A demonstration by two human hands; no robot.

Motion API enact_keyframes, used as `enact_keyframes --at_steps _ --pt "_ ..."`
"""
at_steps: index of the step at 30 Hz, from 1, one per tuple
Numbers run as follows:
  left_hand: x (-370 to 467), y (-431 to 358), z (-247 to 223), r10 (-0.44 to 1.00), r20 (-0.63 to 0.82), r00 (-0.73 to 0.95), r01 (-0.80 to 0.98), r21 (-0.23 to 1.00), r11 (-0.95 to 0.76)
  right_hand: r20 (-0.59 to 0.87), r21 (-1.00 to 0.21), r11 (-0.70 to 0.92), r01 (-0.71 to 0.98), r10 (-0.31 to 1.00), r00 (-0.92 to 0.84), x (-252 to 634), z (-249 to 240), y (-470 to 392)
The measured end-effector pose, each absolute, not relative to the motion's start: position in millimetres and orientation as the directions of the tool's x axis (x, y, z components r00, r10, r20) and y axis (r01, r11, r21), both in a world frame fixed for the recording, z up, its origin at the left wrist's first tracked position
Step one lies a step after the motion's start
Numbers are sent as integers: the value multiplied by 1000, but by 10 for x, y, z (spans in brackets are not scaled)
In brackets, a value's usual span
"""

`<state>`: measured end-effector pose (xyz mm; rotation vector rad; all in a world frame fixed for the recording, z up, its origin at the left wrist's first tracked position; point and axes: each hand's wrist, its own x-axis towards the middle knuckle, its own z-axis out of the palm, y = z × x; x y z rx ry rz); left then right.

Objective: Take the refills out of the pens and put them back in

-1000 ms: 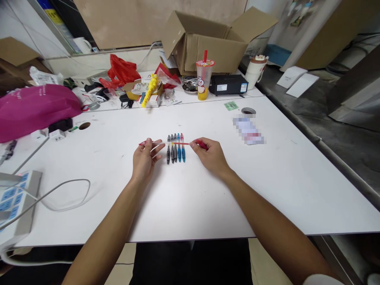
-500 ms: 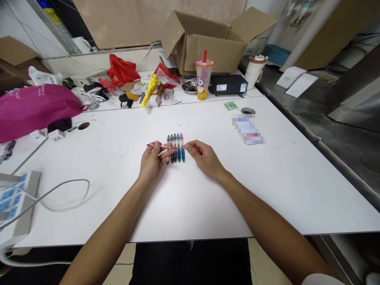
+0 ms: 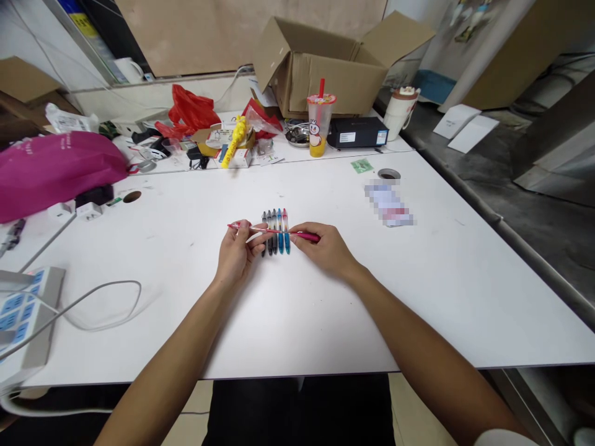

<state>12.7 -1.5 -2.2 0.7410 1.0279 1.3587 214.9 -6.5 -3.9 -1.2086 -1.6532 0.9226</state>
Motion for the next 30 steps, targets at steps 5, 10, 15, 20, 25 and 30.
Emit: enact_keyframes --at_steps 5,10,15,20,25,30 --pt "143 -26 -14 984 -160 -78 -408 906 115 227 -899 272 343 960 -166 2145 -37 -66" --pt "135 -18 -23 985 -150 -82 -412 905 104 229 -895 278 349 957 -175 2150 -31 -64" --pt "141 -17 -39 986 -145 -84 -415 904 98 247 -883 304 358 949 -196 2142 -21 -65" --pt "165 -23 -77 989 -140 -48 -414 904 108 298 -861 377 342 918 -262 2142 -49 -68" --pt "179 -27 -103 990 -133 -49 -407 908 102 342 -853 423 307 895 -285 2140 -94 -65" --pt "248 -90 -98 989 -142 36 -301 942 146 212 -916 266 299 956 -201 2086 -136 -88"
